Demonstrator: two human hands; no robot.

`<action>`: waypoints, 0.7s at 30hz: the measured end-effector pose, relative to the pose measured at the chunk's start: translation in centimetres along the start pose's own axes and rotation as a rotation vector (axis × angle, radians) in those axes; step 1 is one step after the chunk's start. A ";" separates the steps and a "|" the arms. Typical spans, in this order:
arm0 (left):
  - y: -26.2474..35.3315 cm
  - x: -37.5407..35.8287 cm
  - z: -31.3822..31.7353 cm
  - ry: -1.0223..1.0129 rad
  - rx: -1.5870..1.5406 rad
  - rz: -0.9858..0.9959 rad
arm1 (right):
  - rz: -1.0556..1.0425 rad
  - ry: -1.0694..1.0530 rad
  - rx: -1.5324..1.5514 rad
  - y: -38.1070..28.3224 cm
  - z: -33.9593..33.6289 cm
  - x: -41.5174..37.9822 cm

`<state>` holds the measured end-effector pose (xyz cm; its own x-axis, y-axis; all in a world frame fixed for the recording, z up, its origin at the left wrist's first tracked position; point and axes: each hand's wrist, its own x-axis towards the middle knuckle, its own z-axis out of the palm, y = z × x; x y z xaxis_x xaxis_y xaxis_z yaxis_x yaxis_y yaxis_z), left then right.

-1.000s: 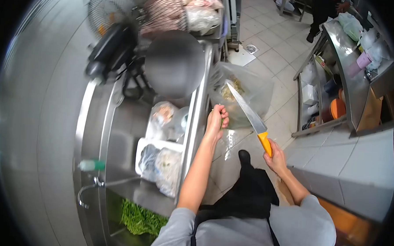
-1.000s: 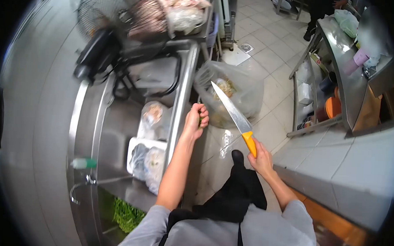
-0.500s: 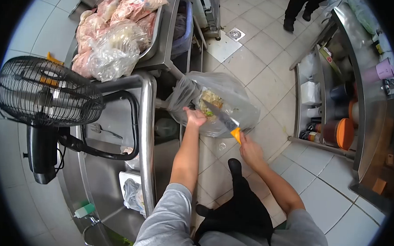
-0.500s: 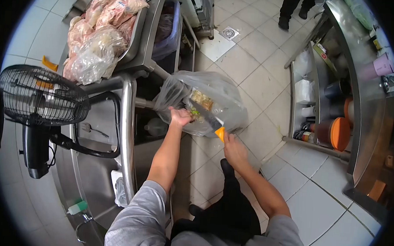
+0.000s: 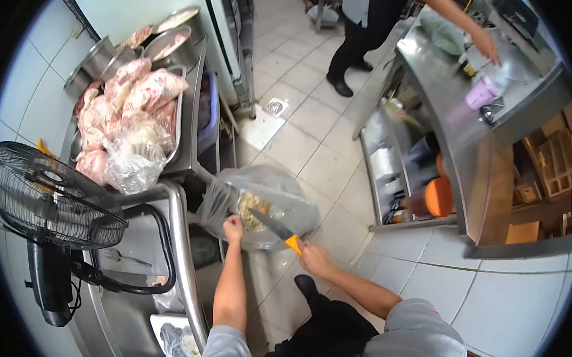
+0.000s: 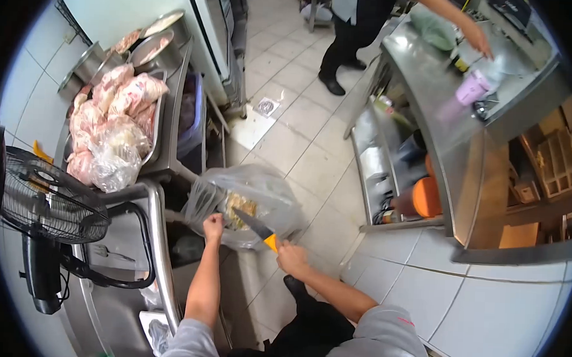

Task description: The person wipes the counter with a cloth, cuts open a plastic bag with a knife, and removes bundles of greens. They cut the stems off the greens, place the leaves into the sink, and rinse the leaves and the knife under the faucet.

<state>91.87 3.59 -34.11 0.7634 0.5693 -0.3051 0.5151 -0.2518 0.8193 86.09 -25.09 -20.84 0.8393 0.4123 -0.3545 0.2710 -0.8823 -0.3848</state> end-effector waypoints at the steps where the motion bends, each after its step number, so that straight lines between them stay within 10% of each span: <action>1: 3.4 -2.8 -0.9 -0.023 -0.107 0.055 | 0.010 0.018 0.061 -0.6 -1.6 -1.3; 13: 22.7 -35.1 -16.4 -0.128 0.136 1.217 | -0.361 0.074 0.080 -13.5 -25.5 -21.8; 21: 17.4 -52.2 -34.2 0.469 0.260 1.211 | -0.895 -0.210 -0.164 -34.5 -25.3 -37.0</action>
<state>47.61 -3.75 12.65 0.6111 0.0818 0.7873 -0.2928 -0.9007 0.3209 57.58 -15.62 27.16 0.1880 0.9726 -0.1370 0.8523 -0.2309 -0.4694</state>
